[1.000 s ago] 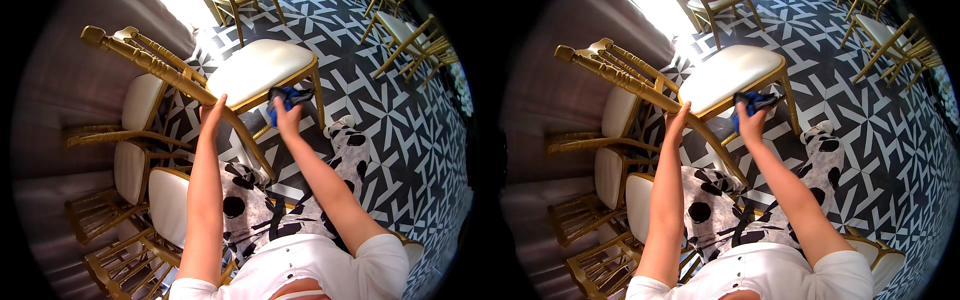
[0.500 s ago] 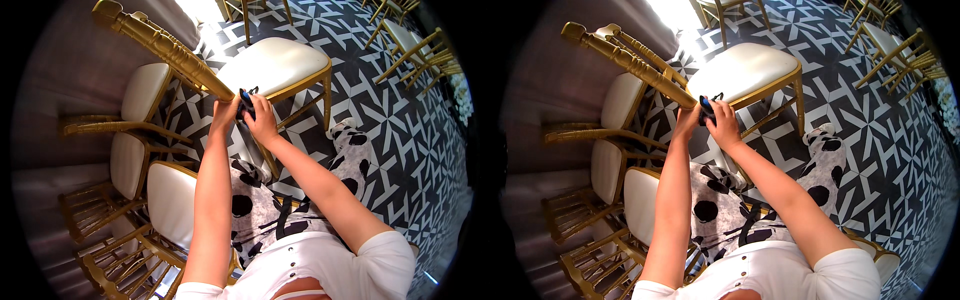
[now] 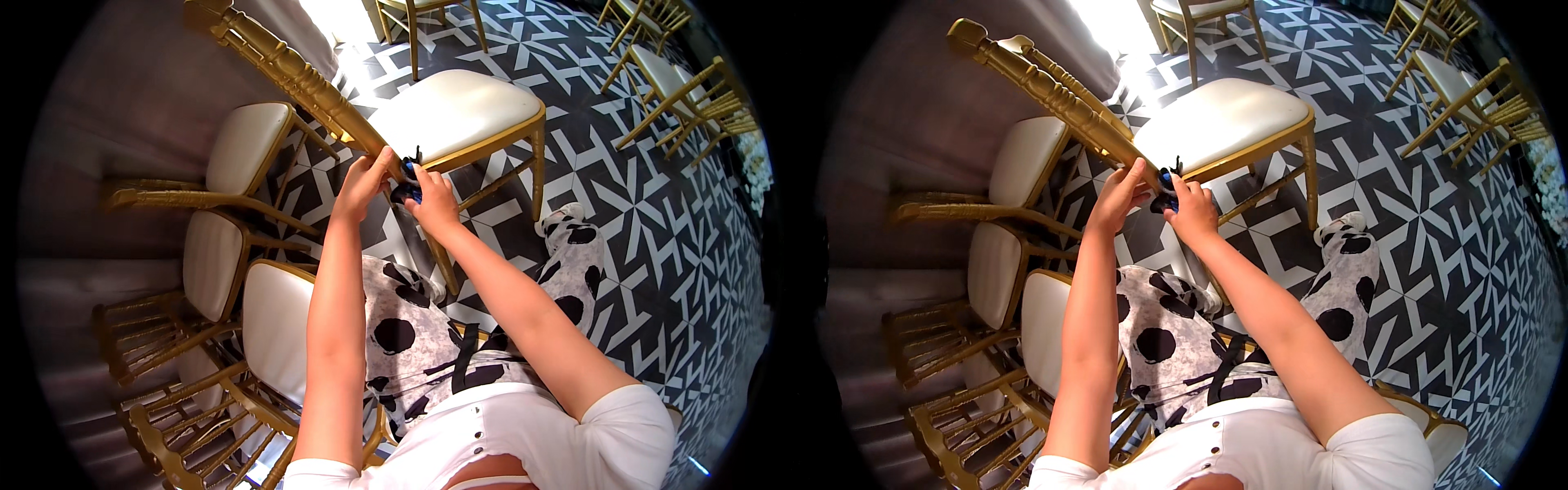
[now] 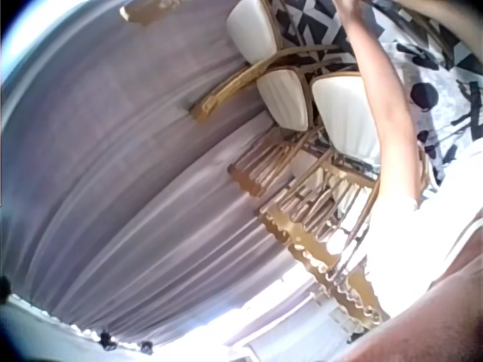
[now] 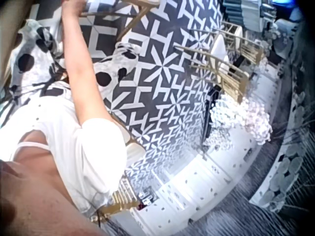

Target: The person wipes the gold-colored frame of a chair with a blue cloth, including the backrest, spindles, and seat frame, then folds the cloth on the chair seat.

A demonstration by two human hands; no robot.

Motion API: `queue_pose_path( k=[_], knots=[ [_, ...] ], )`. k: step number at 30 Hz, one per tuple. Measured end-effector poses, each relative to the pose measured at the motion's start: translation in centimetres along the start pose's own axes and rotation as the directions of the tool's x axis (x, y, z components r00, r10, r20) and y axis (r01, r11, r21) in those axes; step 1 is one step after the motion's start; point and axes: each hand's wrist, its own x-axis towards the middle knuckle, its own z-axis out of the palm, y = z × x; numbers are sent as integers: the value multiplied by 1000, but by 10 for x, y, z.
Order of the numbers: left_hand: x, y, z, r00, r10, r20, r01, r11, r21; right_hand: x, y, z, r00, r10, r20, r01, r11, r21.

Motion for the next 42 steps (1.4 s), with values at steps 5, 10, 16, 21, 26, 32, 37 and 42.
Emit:
queue_pose_path(
  k=[5,10,16,21,26,32,37,42],
  knots=[
    [3,-9,-1,997,45,-60,-46,999,-13,9,-12,-2,994,60,93,-53,996,-75],
    [-3,9,-13,977,94,-190,1,895,447,11,-15,-6,989,86,123,-73,992,-105],
    [-16,52,1,602,718,-349,-355,632,689,8,-8,-10,991,83,108,-70,991,-113],
    [10,23,-10,794,568,-214,-555,823,125,9,1,-6,994,23,102,-25,1000,18],
    [23,21,-15,796,586,-150,-586,809,52,21,-10,-26,994,-95,-47,104,969,222],
    [31,21,-12,797,555,-239,-560,827,56,38,-32,-25,990,2,-143,19,989,148],
    [34,21,-4,747,596,-295,-603,794,77,15,-4,-2,996,11,-94,-14,999,-31],
    [33,16,-2,712,632,-306,-629,768,124,-13,15,12,991,134,-3,-134,986,-98]
  ],
)
